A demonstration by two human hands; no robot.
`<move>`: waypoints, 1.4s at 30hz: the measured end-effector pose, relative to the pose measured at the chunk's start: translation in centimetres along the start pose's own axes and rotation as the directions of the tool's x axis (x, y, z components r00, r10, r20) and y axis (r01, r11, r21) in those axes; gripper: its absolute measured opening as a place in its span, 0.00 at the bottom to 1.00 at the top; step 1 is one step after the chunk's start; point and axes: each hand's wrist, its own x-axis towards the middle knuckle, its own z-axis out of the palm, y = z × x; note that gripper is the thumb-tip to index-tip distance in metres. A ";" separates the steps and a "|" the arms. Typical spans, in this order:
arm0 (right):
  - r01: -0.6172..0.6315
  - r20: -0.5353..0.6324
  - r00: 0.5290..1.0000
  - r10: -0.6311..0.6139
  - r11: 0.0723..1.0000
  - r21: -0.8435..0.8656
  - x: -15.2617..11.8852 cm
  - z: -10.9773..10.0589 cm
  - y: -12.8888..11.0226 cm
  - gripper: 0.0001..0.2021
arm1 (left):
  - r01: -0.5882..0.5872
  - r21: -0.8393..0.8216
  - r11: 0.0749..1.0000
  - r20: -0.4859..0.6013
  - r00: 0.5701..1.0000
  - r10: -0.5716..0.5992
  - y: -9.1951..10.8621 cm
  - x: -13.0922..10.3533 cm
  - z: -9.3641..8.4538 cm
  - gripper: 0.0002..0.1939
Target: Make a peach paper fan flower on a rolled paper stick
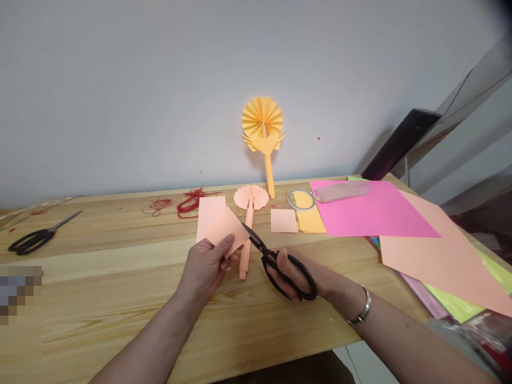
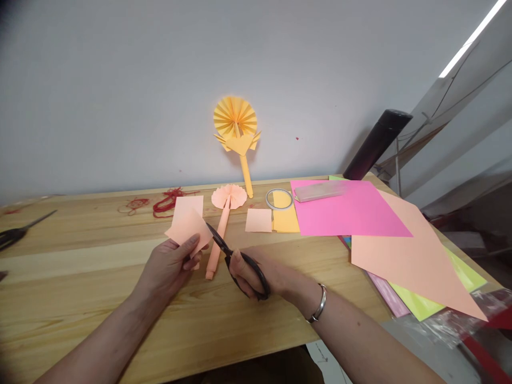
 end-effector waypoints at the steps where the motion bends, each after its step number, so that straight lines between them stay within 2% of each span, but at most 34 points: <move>1: 0.000 0.007 1.000 0.000 1.000 -0.003 0.0 0.0 0.0 0.32 | 0.003 0.008 1.000 0.002 1.000 -0.003 0.0 0.0 0.0 0.10; 27: 0.052 -0.045 0.998 -0.054 0.998 -0.040 0.5 0.2 0.6 0.29 | 0.010 0.016 1.000 0.007 1.000 -0.011 0.2 -0.1 0.1 0.09; 38: 0.049 -0.038 0.998 -0.050 0.999 -0.023 0.3 0.2 0.3 0.30 | 0.021 0.030 0.999 -0.021 1.000 -0.021 0.2 -0.1 0.2 0.11; 42: 0.008 -0.022 1.000 -0.007 1.000 0.029 0.1 0.1 0.1 0.30 | 0.017 0.030 0.999 -0.017 1.000 -0.016 0.2 -0.1 0.2 0.11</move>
